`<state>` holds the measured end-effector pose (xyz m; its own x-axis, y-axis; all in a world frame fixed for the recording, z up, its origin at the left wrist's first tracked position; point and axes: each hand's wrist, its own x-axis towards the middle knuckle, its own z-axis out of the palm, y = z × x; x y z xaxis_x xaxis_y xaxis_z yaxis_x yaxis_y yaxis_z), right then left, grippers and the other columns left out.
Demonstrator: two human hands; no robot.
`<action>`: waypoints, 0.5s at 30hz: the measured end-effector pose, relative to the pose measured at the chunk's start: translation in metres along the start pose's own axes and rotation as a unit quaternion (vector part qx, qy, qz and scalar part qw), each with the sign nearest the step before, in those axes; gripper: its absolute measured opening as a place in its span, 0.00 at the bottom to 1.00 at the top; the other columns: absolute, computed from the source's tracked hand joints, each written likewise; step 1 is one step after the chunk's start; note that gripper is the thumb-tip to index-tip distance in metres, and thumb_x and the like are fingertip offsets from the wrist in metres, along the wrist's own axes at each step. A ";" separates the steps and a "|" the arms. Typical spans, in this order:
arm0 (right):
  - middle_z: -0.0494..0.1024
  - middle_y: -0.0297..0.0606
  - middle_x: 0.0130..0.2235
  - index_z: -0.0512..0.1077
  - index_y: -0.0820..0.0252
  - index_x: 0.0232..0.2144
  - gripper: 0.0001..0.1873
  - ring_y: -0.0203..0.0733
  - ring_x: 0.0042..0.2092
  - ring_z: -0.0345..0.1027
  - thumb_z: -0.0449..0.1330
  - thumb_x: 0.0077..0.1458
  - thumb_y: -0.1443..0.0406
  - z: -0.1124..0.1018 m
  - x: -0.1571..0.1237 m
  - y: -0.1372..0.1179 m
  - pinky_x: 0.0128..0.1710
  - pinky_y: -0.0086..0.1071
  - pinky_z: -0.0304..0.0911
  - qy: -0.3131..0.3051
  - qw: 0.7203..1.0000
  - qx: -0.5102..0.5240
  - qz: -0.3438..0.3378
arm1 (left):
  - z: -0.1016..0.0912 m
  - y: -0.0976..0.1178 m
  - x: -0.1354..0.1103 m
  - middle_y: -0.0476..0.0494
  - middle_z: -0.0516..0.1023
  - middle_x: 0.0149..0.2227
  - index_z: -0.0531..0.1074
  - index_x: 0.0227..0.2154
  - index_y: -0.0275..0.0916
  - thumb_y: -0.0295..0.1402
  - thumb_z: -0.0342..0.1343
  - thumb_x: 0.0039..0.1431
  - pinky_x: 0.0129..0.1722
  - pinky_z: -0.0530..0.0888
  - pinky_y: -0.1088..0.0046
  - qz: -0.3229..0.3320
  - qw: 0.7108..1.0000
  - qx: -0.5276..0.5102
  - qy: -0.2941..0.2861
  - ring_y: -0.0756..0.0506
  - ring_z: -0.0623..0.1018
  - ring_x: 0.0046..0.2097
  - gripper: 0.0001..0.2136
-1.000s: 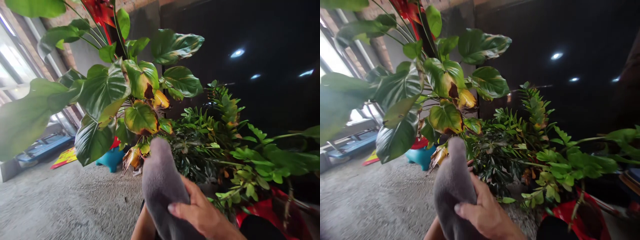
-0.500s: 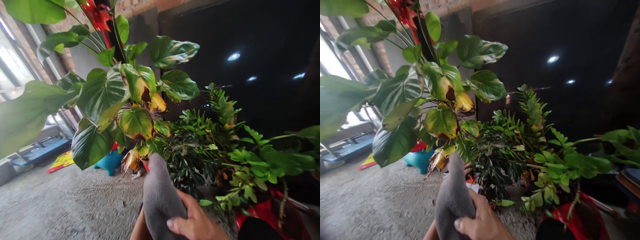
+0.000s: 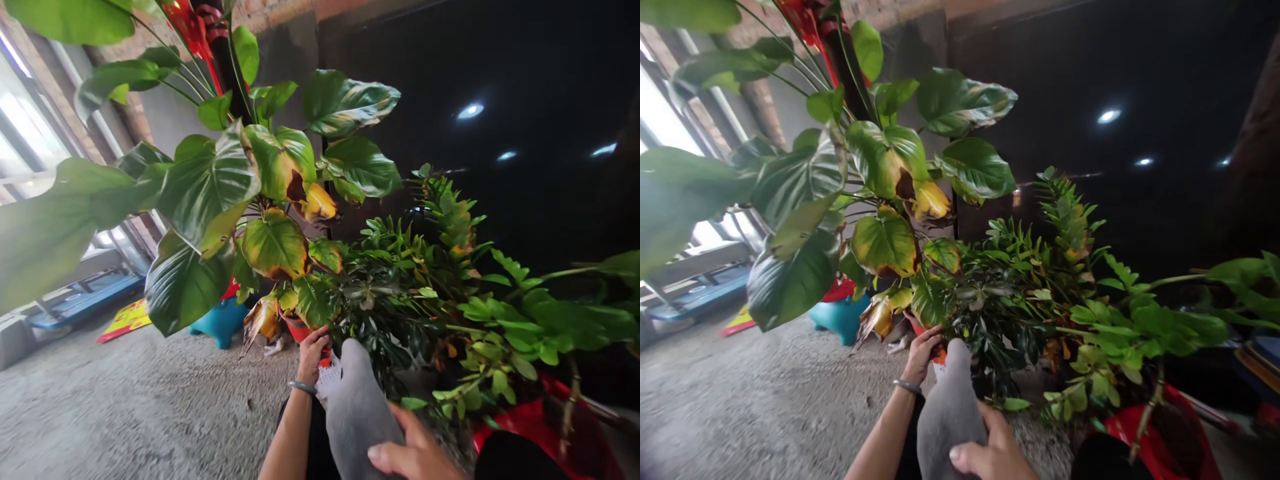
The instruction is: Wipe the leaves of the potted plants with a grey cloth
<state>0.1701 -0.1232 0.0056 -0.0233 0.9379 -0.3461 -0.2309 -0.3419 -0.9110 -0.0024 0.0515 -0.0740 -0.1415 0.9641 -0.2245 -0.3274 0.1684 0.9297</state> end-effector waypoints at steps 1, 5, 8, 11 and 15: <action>0.83 0.38 0.37 0.79 0.58 0.38 0.26 0.53 0.43 0.74 0.66 0.29 0.68 -0.005 -0.005 -0.012 0.44 0.39 0.66 0.005 1.000 0.023 -0.011 | 0.000 0.000 0.000 0.52 0.72 0.15 0.81 0.31 0.32 0.31 0.68 0.30 0.18 0.63 0.78 0.002 1.000 -0.006 -0.007 0.53 0.68 0.18 0.18; 0.80 0.35 0.25 0.77 0.57 0.32 0.22 0.47 0.26 0.73 0.72 0.27 0.64 -0.015 0.002 -0.070 0.30 0.39 0.69 0.028 0.982 0.183 -0.027 | 0.006 -0.002 -0.003 0.51 0.74 0.17 0.81 0.34 0.32 0.35 0.70 0.29 0.21 0.65 0.77 0.017 1.000 -0.008 -0.017 0.52 0.70 0.21 0.22; 0.76 0.35 0.17 0.74 0.59 0.22 0.15 0.46 0.23 0.72 0.72 0.26 0.65 -0.013 0.023 -0.073 0.29 0.39 0.70 0.054 0.956 0.288 0.028 | 0.014 -0.003 -0.009 0.47 0.79 0.24 0.80 0.38 0.33 0.37 0.71 0.28 0.24 0.67 0.76 0.030 0.999 -0.004 -0.031 0.50 0.73 0.25 0.27; 0.76 0.38 0.17 0.73 0.59 0.20 0.15 0.53 0.28 0.76 0.72 0.28 0.61 -0.009 0.028 -0.030 0.34 0.43 0.72 0.075 0.943 0.286 0.150 | 0.021 -0.002 -0.014 0.47 0.79 0.25 0.80 0.34 0.35 0.37 0.71 0.29 0.23 0.67 0.77 0.038 0.997 0.010 -0.060 0.50 0.74 0.25 0.23; 0.81 0.40 0.24 0.76 0.58 0.23 0.16 0.55 0.33 0.78 0.74 0.27 0.60 -0.022 0.004 0.014 0.36 0.41 0.72 0.086 0.968 0.193 0.136 | 0.020 0.002 -0.014 0.51 0.71 0.16 0.74 0.17 0.35 0.38 0.69 0.27 0.19 0.64 0.77 0.038 0.999 0.027 -0.026 0.52 0.69 0.20 0.14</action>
<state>0.1882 -0.1256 -0.0136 0.0208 0.7808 -0.6244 -0.5854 -0.4967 -0.6407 0.0179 0.0429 -0.0634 -0.1142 0.9837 -0.1388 -0.2667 0.1043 0.9581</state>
